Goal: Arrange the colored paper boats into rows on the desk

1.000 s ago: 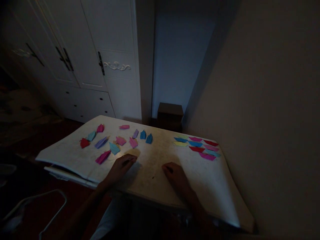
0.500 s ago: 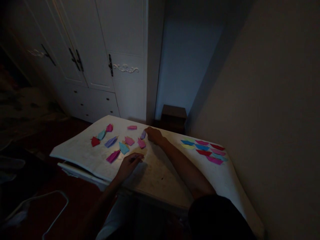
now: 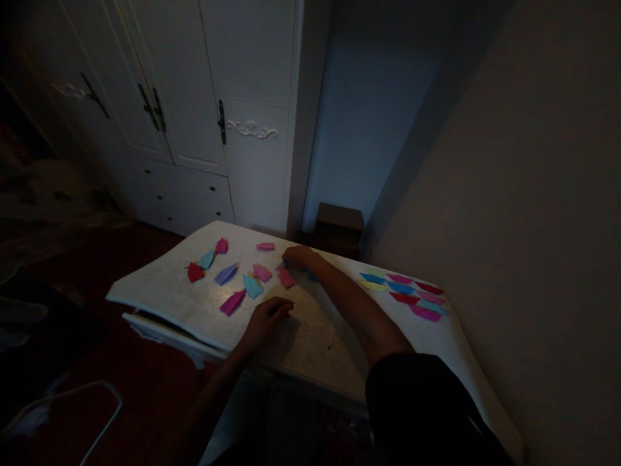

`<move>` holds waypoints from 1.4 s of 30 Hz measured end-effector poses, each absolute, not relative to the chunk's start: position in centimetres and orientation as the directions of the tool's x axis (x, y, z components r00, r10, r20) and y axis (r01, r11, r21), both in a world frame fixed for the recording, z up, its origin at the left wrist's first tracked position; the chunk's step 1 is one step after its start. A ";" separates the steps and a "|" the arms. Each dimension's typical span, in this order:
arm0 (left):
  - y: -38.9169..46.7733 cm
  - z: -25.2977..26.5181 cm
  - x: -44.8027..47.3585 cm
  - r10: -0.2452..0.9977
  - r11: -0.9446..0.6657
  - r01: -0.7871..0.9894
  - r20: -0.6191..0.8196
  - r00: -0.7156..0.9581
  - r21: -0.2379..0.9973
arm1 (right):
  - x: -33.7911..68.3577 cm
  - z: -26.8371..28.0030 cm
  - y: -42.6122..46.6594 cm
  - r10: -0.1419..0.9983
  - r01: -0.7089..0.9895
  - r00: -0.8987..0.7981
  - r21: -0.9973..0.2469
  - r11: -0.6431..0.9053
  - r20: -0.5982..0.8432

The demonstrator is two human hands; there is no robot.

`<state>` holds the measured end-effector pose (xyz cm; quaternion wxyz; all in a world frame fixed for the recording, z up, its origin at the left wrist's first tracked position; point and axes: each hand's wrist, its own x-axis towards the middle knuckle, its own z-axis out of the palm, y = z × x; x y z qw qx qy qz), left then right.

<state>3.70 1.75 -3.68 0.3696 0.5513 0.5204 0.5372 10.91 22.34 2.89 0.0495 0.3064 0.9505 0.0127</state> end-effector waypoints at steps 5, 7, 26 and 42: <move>1.6 -3.8 3.6 0.971 -0.194 0.173 0.214 -0.103 0.965 | 10.5 2.6 22.3 0.567 0.555 -0.814 0.117 0.823 -0.128; 1.6 -3.9 3.7 0.971 -0.198 0.165 0.217 -0.106 0.966 | 10.5 2.6 22.2 0.581 0.569 -0.808 0.124 0.813 -0.100; 1.3 -3.0 3.3 0.978 -0.181 0.176 0.196 -0.068 0.968 | 22.5 2.3 15.9 0.767 0.744 -0.536 -0.231 0.626 0.352; 1.4 -2.6 2.7 0.986 -0.145 0.318 0.164 -0.035 0.937 | 38.1 -1.2 10.7 0.979 0.964 -0.139 -0.206 0.169 0.151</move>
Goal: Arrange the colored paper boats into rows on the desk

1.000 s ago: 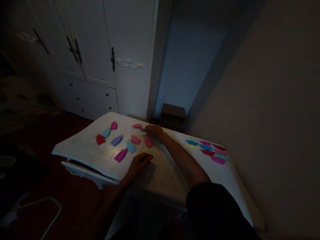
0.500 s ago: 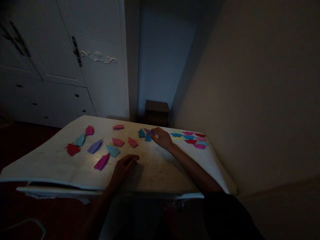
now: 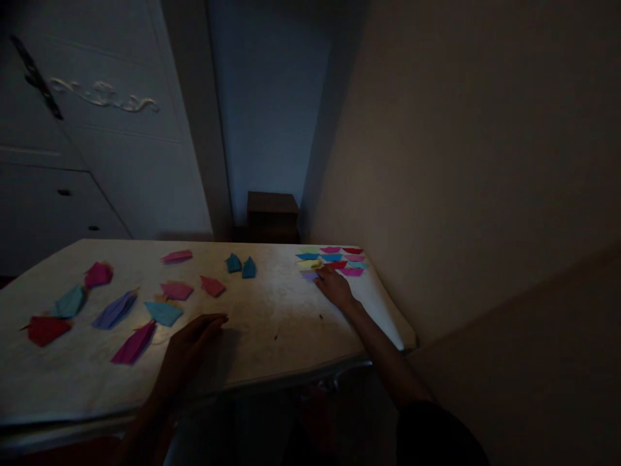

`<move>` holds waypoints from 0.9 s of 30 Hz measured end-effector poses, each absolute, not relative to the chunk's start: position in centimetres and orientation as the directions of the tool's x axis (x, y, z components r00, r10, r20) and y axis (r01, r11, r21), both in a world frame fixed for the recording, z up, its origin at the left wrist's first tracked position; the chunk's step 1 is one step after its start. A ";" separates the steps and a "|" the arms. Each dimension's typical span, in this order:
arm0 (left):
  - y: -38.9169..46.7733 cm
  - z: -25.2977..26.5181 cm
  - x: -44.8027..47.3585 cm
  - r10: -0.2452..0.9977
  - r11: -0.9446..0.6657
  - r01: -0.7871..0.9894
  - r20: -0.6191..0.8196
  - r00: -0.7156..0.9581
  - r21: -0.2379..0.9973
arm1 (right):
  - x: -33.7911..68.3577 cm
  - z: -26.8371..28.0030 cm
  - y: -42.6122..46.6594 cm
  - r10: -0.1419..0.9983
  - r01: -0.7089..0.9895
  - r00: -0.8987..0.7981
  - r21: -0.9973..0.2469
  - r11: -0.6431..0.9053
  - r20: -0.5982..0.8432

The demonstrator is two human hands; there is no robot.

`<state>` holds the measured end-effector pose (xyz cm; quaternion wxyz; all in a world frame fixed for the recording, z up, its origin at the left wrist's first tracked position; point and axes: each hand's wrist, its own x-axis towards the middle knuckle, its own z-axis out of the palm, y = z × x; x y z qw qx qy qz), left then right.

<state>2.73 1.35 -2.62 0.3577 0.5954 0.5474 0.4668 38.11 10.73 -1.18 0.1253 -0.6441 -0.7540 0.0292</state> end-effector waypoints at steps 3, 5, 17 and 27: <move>1.5 -2.5 2.6 0.984 -0.150 0.354 0.173 -0.033 0.923 | 37.6 -1.6 9.8 0.985 0.975 -0.085 -0.190 0.113 0.150; 1.5 -2.5 2.6 0.984 -0.148 0.376 0.173 -0.034 0.915 | 37.0 -1.7 9.0 0.985 0.979 -0.087 -0.172 0.112 0.147; 1.4 -2.3 2.6 0.993 -0.037 0.423 0.079 -0.083 0.905 | 36.5 -1.9 8.7 0.995 0.989 -0.074 -0.124 0.082 0.069; 1.3 -2.1 2.8 0.992 -0.010 0.435 0.064 -0.109 0.901 | 36.5 -0.8 8.7 0.997 0.988 -0.079 -0.133 0.079 0.000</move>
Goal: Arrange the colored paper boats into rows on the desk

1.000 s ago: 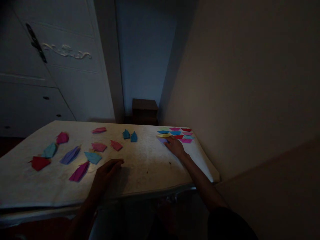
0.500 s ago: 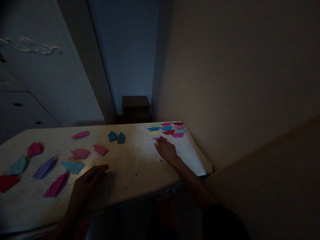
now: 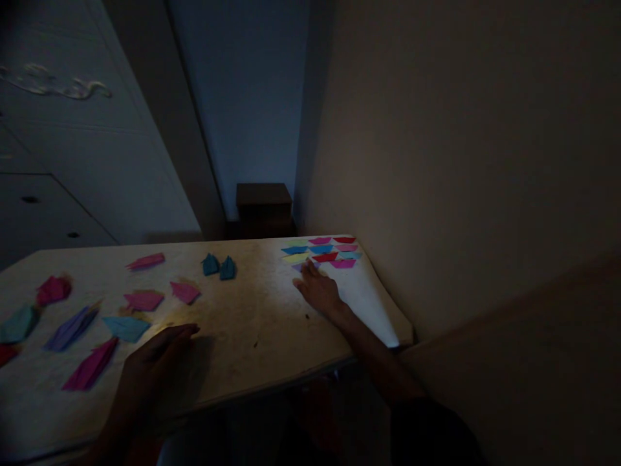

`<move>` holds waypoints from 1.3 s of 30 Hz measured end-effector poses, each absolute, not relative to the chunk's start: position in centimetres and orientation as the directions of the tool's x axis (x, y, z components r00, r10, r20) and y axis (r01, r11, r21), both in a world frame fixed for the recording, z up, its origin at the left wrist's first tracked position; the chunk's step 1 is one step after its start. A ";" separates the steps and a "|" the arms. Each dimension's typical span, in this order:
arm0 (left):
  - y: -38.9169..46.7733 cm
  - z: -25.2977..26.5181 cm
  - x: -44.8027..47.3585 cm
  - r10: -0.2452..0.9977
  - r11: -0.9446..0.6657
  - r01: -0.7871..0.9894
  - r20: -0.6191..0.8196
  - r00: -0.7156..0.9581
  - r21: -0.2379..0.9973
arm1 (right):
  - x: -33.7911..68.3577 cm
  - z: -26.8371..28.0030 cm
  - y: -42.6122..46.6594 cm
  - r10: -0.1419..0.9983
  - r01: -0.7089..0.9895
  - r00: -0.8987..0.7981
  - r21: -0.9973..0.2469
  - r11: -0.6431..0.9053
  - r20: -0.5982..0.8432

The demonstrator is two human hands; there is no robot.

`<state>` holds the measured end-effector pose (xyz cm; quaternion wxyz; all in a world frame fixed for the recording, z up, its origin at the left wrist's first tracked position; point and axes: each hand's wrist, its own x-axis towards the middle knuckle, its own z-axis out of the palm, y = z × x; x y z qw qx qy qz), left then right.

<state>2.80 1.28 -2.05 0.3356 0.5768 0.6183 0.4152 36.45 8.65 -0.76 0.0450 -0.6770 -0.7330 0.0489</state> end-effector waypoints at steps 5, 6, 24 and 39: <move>1.4 -2.3 2.8 0.989 -0.006 0.429 0.070 -0.132 0.904 | 36.5 -1.3 7.8 0.996 0.982 -0.079 -0.169 0.085 0.044; 1.4 -2.4 2.8 0.988 -0.004 0.429 0.069 -0.137 0.903 | 36.5 -1.4 7.7 0.996 0.982 -0.077 -0.167 0.084 0.049; 1.4 -2.6 2.7 0.983 -0.023 0.497 0.110 -0.147 0.868 | 36.5 -1.7 8.1 0.998 0.977 -0.004 -0.211 0.018 0.069; 1.3 -2.3 2.9 0.978 -0.038 0.527 0.140 -0.154 0.849 | 37.4 -1.4 8.4 0.988 0.972 0.134 -0.203 -0.116 0.078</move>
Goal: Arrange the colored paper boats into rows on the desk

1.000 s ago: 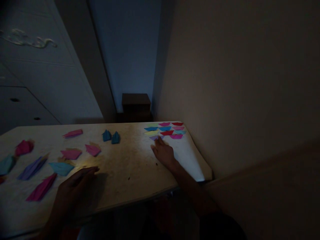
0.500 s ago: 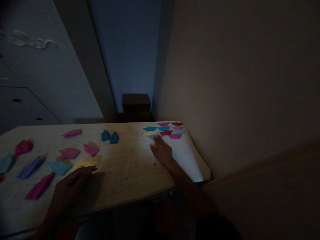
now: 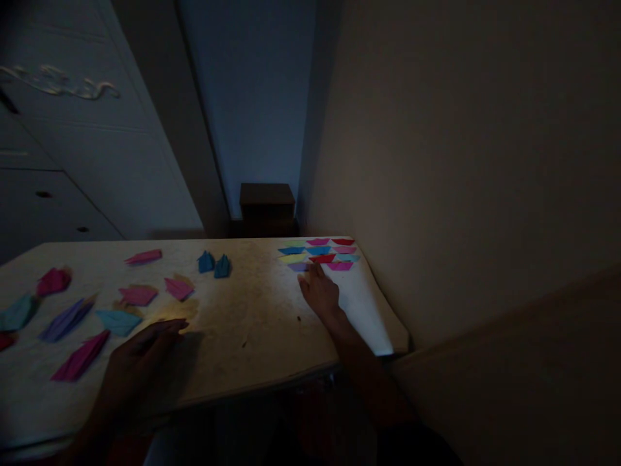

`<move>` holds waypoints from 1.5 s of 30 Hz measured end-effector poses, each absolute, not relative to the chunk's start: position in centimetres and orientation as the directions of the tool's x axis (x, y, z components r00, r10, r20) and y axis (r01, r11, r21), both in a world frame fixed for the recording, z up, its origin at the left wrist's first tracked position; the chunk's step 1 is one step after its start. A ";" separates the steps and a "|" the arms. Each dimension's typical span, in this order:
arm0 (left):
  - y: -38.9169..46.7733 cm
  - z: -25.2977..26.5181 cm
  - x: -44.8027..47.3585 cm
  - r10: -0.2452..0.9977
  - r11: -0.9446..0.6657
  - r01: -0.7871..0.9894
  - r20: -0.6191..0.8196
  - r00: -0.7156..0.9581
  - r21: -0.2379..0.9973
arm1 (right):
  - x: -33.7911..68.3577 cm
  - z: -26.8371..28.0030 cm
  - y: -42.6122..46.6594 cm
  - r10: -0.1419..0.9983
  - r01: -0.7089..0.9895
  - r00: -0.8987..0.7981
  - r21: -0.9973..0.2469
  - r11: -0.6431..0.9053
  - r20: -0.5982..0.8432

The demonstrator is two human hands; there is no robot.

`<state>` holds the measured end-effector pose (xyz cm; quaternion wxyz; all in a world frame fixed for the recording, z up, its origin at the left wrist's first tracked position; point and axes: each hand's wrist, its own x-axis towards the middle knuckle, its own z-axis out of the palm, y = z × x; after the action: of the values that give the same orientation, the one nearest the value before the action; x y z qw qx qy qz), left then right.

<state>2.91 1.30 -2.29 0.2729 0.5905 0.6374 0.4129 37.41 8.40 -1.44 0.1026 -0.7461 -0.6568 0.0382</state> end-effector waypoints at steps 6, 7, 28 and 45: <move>1.2 -1.5 3.5 0.978 -0.029 0.436 0.116 -0.173 0.899 | 37.9 -2.1 8.3 0.983 0.958 0.067 -0.287 -0.016 0.171; 1.2 -1.4 3.5 0.978 -0.027 0.432 0.113 -0.176 0.902 | 37.9 -2.2 8.3 0.981 0.952 0.047 -0.305 0.013 0.189; 1.0 -2.0 3.7 0.976 -0.099 0.223 0.139 -0.169 0.970 | 34.3 -1.8 2.9 0.980 0.946 -0.156 -0.268 0.184 0.123; -2.1 -2.9 -0.1 0.887 -0.277 0.546 0.429 -0.172 0.791 | 33.5 -3.4 -0.7 0.919 0.929 -0.258 -0.186 0.321 0.297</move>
<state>-0.15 -2.07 -2.85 0.1694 0.6209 0.5767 0.5032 33.53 -0.69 -3.45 0.1777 -0.5825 -0.7931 -0.0132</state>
